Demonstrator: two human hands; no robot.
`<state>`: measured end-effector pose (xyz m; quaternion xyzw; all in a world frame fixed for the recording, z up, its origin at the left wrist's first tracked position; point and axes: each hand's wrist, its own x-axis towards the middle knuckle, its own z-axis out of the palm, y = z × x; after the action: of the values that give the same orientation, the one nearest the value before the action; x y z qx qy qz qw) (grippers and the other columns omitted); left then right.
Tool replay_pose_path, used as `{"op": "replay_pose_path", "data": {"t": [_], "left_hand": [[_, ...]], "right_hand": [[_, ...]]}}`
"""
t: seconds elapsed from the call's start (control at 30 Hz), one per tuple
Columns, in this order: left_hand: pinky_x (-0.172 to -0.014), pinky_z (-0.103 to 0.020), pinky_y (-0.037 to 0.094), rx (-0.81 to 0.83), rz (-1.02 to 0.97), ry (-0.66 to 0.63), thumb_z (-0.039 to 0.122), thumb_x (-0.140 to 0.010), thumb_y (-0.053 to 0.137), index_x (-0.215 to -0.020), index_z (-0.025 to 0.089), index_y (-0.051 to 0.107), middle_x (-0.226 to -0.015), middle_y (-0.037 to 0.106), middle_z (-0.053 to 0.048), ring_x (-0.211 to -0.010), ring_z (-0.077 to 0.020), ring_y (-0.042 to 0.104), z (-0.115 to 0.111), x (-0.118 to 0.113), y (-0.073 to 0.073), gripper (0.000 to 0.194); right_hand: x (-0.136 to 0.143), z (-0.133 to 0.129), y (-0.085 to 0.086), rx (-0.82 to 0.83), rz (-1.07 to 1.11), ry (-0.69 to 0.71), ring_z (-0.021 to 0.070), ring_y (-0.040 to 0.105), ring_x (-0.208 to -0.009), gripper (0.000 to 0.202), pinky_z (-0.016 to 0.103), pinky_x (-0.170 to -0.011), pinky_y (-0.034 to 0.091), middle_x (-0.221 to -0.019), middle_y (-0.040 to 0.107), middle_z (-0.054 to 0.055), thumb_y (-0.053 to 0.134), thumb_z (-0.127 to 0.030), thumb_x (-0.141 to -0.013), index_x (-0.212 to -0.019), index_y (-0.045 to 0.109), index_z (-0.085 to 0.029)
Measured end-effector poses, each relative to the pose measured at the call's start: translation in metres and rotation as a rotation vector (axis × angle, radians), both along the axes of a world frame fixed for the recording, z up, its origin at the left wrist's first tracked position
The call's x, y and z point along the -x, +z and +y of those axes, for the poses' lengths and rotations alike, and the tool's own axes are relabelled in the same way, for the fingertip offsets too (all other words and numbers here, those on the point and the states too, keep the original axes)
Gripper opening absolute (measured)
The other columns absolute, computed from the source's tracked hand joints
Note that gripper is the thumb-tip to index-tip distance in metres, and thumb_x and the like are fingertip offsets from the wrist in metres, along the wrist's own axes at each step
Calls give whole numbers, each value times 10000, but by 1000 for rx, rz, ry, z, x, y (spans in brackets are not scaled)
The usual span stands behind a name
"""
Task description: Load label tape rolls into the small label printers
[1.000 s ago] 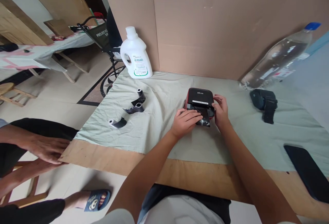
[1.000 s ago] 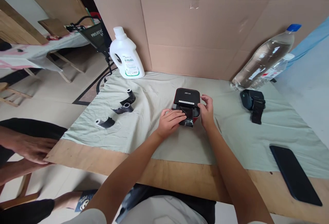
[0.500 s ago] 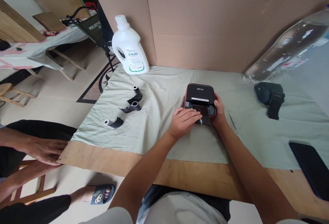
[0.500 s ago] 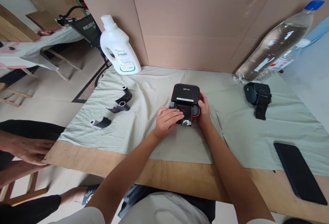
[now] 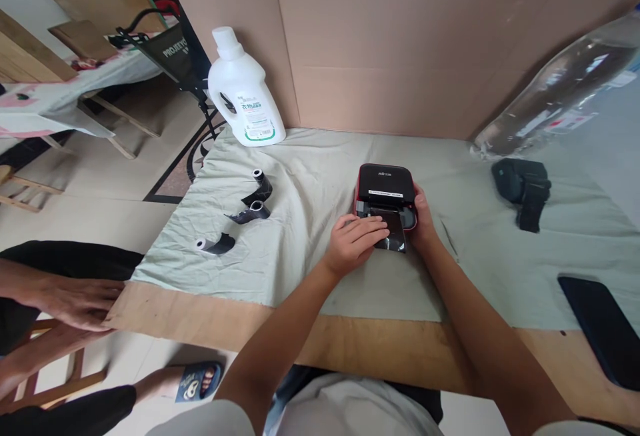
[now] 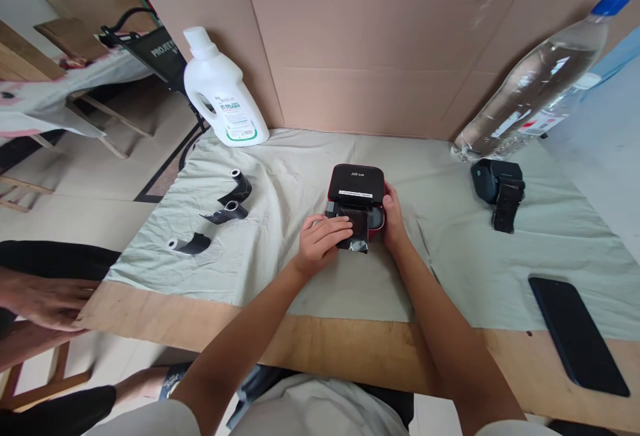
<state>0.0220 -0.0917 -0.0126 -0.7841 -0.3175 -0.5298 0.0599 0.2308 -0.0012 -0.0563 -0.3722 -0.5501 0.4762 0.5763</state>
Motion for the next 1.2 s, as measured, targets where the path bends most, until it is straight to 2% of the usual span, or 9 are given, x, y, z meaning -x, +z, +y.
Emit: {"op": "replay_pose_path", "data": {"t": [0.1, 0.23, 0.3, 0.37, 0.47, 0.6, 0.9, 1.07, 1.2], "left_hand": [[-999, -340, 465, 14, 17, 20, 139, -1046, 456, -1113, 255, 752, -1105, 831, -29, -1151, -154, 759, 1, 1, -1, 324], [-1041, -375, 476, 75, -26, 86, 252, -1050, 504, -1153, 290, 756, -1203, 797, -57, -1213, -197, 708, 5, 2, -7, 275], [-1094, -417, 469, 169, -78, 195, 357, -1058, 502, -1242, 276, 732, -1324, 740, -102, -1286, -238, 650, 7, 3, -8, 306], [-1143, -456, 451, 325, -125, 276, 472, -1067, 462, -1359, 246, 677, -1448, 652, -146, -1345, -273, 593, 9, 5, -8, 426], [-1158, -458, 450, 536, -156, 245, 544, -1089, 353, -1431, 240, 624, -1502, 588, -156, -1362, -276, 575, 10, 7, -6, 533], [-1139, -441, 469, 669, -191, 154, 550, -1090, 327, -1422, 252, 622, -1463, 603, -139, -1342, -272, 594, 11, 9, -3, 535], [-1053, -400, 529, 729, -215, 94, 540, -1033, 472, -1271, 234, 655, -1423, 609, -135, -1325, -277, 612, 25, 15, -2, 429], [-1045, -382, 527, 690, -226, 99, 570, -1050, 402, -1300, 227, 637, -1411, 605, -139, -1285, -263, 632, 24, 12, -6, 485], [-1069, -387, 512, 648, -254, 109, 597, -1066, 342, -1346, 228, 624, -1416, 604, -139, -1277, -255, 632, 20, 8, -8, 542]], "right_hand": [[1, 2, 0, 19, 92, -47, 266, 506, -1480, 503, 486, -1296, 355, -1515, 621, -33, 596, -597, -938, -1385, 640, -373], [4, 2, 6, 57, 139, -45, 288, 512, -1474, 532, 502, -1296, 353, -1498, 637, -33, 691, -558, -847, -1343, 665, -369], [5, 0, 9, 82, 153, -49, 294, 515, -1471, 542, 506, -1291, 358, -1492, 643, -29, 710, -548, -823, -1332, 671, -365], [5, -1, 10, 87, 151, -60, 296, 517, -1467, 545, 501, -1282, 369, -1485, 649, -22, 716, -544, -815, -1326, 676, -357], [6, -2, 11, 84, 142, -75, 294, 524, -1458, 545, 488, -1269, 384, -1472, 657, -11, 718, -557, -815, -1317, 682, -349], [6, -2, 11, 87, 142, -88, 298, 534, -1440, 573, 479, -1255, 396, -1454, 666, 1, 744, -572, -787, -1308, 686, -339], [11, -2, 19, 89, 165, -136, 300, 606, -1309, 553, 461, -1144, 490, -1324, 711, 28, 762, -508, -736, -1249, 704, -309], [9, 0, 19, 95, 161, -111, 306, 621, -1279, 551, 470, -1102, 520, -1288, 725, 31, 765, -522, -720, -1227, 703, -314], [9, -1, 18, 51, 162, -98, 300, 624, -1293, 557, 475, -1128, 507, -1314, 725, 29, 763, -579, -753, -1246, 704, -326]]}}
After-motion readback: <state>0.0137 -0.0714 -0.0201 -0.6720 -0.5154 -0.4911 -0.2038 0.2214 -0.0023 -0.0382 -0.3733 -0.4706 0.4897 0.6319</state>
